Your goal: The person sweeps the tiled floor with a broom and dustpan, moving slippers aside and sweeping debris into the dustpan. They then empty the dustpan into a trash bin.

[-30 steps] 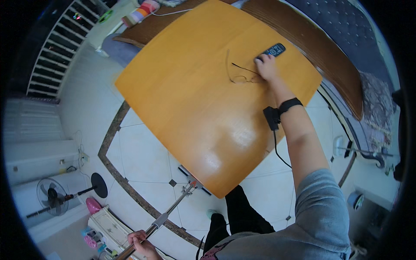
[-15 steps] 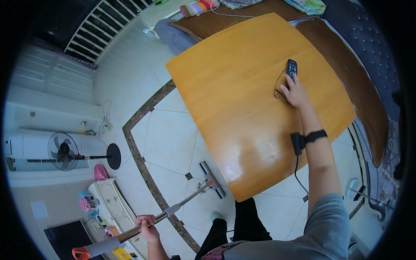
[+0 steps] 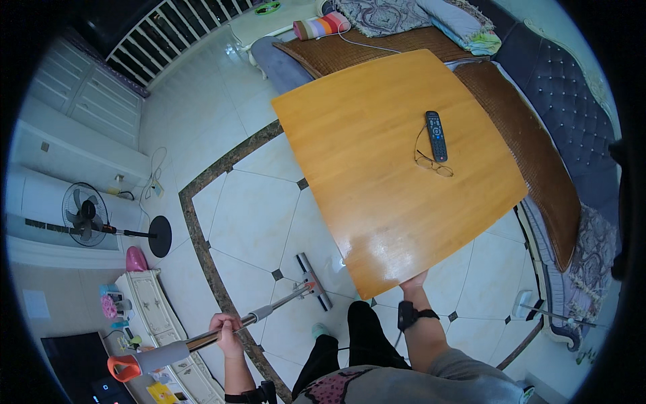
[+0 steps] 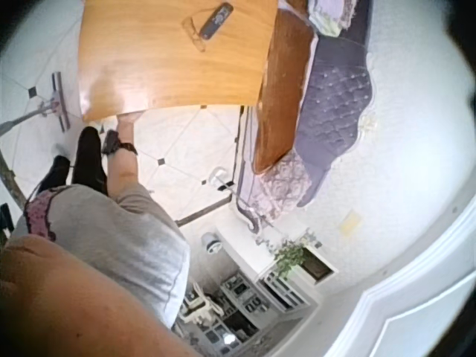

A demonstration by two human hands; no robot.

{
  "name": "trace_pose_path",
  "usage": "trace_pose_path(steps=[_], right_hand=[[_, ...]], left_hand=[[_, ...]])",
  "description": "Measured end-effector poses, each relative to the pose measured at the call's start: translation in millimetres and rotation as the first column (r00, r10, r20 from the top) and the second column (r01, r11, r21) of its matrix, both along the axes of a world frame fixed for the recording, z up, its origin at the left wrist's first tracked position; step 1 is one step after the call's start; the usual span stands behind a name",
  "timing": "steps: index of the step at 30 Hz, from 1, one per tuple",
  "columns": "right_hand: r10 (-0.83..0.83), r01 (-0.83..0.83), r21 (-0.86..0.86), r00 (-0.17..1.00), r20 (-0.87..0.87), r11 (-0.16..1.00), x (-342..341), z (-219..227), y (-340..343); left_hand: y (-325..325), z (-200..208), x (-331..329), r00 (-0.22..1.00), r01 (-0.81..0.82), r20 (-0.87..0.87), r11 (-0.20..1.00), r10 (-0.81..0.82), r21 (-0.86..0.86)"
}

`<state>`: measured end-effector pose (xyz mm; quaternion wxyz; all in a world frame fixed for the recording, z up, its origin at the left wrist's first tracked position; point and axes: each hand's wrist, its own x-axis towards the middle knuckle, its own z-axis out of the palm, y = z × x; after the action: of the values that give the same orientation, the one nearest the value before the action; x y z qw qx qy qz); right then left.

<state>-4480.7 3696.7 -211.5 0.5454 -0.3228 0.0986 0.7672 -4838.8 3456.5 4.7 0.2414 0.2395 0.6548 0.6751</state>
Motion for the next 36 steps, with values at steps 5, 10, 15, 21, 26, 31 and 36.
trace_pose_path(steps=[5, 10, 15, 21, 26, 31, 36], right_hand=[[0.013, -0.010, 0.045, 0.998, -0.064, 0.999, -9.0, 7.8, -0.1], [-0.071, 0.076, -0.035, 0.990, 0.124, 0.997, -16.4, 10.1, -6.6], [-0.066, 0.065, 0.012, 0.992, 0.112, 0.998, -20.6, 21.2, -9.6], [-0.029, 0.026, 0.053, 0.997, 0.066, 0.998, -18.5, 43.7, -9.7], [-0.082, 0.078, 0.041, 0.993, 0.090, 0.996, -26.1, 56.6, -8.0], [-0.130, 0.119, 0.123, 0.988, 0.083, 0.985, -38.9, 61.6, -27.8], [-0.126, 0.110, 0.125, 0.983, 0.135, 0.986, -48.9, 70.4, -60.8]], left_hand=[[12.0, 2.0, 13.6, 0.999, 0.046, 0.012, 0.998, -0.045, -0.036], [73.6, -12.1, 23.2, 0.992, 0.122, 0.044, 0.988, -0.119, -0.089], [125.7, -24.0, 71.7, 0.950, 0.297, -0.020, 0.919, -0.313, -0.259], [142.3, -13.2, 111.0, 0.869, 0.413, -0.109, 0.828, -0.483, -0.379], [130.9, -2.8, 103.8, 0.879, 0.395, -0.090, 0.820, -0.469, -0.415], [117.4, -4.4, 79.1, 0.895, 0.377, -0.076, 0.836, -0.440, -0.399], [97.5, -7.6, 62.4, 0.890, 0.386, -0.116, 0.866, -0.440, -0.318]])
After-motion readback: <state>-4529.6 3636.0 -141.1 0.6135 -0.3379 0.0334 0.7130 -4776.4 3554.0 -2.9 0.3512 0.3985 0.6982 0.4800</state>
